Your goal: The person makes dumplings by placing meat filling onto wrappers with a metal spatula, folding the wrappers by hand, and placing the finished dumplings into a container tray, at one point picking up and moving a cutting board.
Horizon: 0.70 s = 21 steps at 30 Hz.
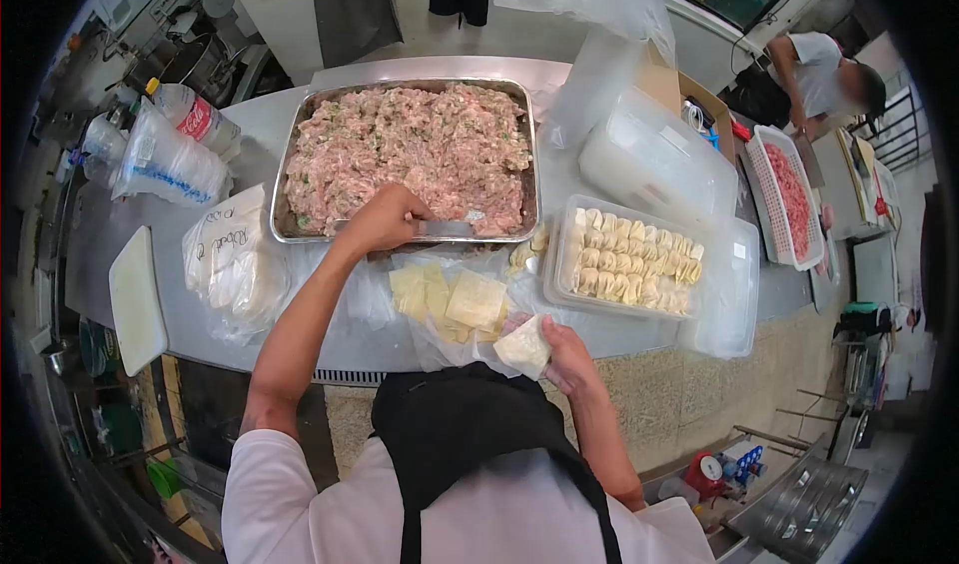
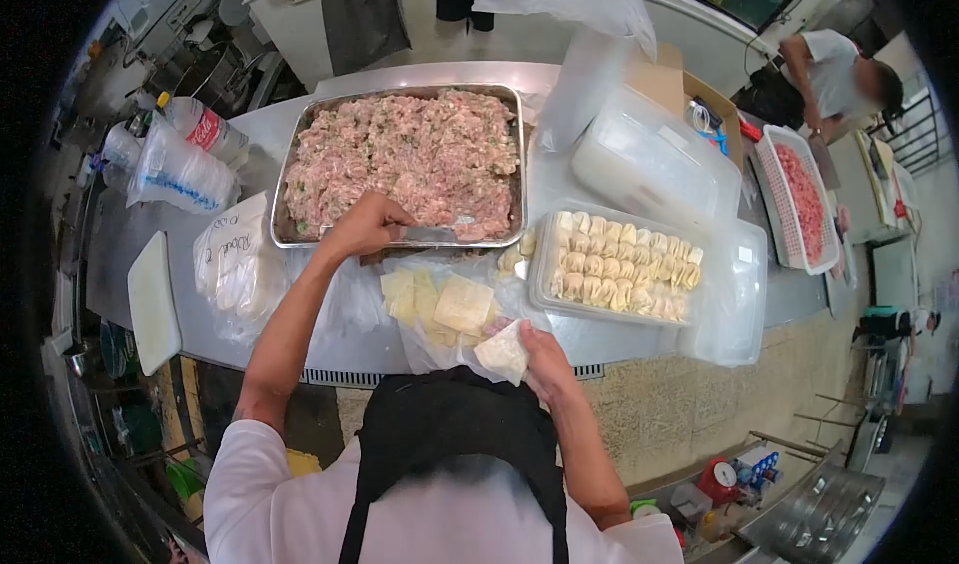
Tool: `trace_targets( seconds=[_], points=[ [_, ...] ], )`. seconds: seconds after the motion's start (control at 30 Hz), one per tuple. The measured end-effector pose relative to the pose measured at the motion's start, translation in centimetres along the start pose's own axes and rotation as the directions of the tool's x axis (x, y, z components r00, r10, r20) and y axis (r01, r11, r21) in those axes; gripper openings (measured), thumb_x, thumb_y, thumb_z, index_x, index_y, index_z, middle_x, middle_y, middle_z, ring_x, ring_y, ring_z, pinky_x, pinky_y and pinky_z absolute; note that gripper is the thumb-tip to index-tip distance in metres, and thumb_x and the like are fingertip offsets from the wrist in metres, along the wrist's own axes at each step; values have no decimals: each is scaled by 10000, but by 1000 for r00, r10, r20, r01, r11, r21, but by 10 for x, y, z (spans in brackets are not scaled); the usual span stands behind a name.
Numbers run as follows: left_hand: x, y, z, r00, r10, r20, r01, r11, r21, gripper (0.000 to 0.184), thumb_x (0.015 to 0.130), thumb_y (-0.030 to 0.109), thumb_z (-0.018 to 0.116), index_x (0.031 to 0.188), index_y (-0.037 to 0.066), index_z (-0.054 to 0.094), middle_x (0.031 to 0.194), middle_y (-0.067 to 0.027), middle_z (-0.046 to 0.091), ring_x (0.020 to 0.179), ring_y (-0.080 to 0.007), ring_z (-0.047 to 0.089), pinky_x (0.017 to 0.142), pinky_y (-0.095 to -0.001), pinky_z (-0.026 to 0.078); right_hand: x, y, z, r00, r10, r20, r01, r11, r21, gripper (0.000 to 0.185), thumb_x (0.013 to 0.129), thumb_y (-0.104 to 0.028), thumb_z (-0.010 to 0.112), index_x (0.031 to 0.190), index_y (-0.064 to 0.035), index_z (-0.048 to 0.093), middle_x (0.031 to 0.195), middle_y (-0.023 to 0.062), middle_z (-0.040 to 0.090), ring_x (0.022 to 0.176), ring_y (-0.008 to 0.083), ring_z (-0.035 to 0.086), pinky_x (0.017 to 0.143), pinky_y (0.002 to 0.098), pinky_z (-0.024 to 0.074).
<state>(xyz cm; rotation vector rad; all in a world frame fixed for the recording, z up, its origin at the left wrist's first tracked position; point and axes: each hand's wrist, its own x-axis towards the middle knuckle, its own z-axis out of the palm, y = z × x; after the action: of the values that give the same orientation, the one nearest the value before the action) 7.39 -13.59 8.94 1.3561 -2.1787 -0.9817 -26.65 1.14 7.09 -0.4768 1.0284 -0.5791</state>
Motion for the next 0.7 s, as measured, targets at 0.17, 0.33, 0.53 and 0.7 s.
trace_targets(
  seconds=[0.17, 0.33, 0.53, 0.7],
  points=[
    [-14, 8, -19, 973, -226, -38, 212, 953, -218, 262, 757, 7, 663, 1002, 7, 756, 766, -118, 714, 602, -173, 645, 549, -317, 510, -24, -7, 15, 976, -198, -87, 209, 968, 140, 450, 1052, -314, 479, 1279, 68, 549, 1173, 143, 675, 1050, 225, 659, 901, 333, 533],
    [-24, -3, -18, 959, -280, -45, 248, 903, -350, 213, 820, -35, 624, 996, -33, 745, 748, -63, 690, 494, -96, 545, 433, -261, 421, -5, 20, -7, 970, -211, -125, 193, 971, -139, 391, 1026, -302, 543, 1202, 40, 612, 1070, 82, 689, 899, 163, 648, 844, 312, 510],
    [-38, 4, -22, 946, -319, -60, 268, 871, -412, 199, 846, -32, 627, 1022, -56, 717, 718, -36, 651, 484, -67, 508, 440, -258, 389, -25, -16, 16, 836, -541, 88, 485, 805, 341, 412, 1023, -277, 542, 1301, 27, 548, 1253, 123, 640, 1122, 236, 625, 919, 340, 501],
    [-48, 10, -8, 937, -343, -68, 239, 769, -593, 205, 858, -24, 650, 1055, -63, 692, 731, -15, 639, 489, -54, 487, 449, -234, 374, 33, -13, 35, 938, -344, -40, 317, 806, 499, 472, 1024, -255, 518, 1411, 4, 437, 1396, 148, 547, 1299, 301, 528, 1129, 458, 390]
  ],
)
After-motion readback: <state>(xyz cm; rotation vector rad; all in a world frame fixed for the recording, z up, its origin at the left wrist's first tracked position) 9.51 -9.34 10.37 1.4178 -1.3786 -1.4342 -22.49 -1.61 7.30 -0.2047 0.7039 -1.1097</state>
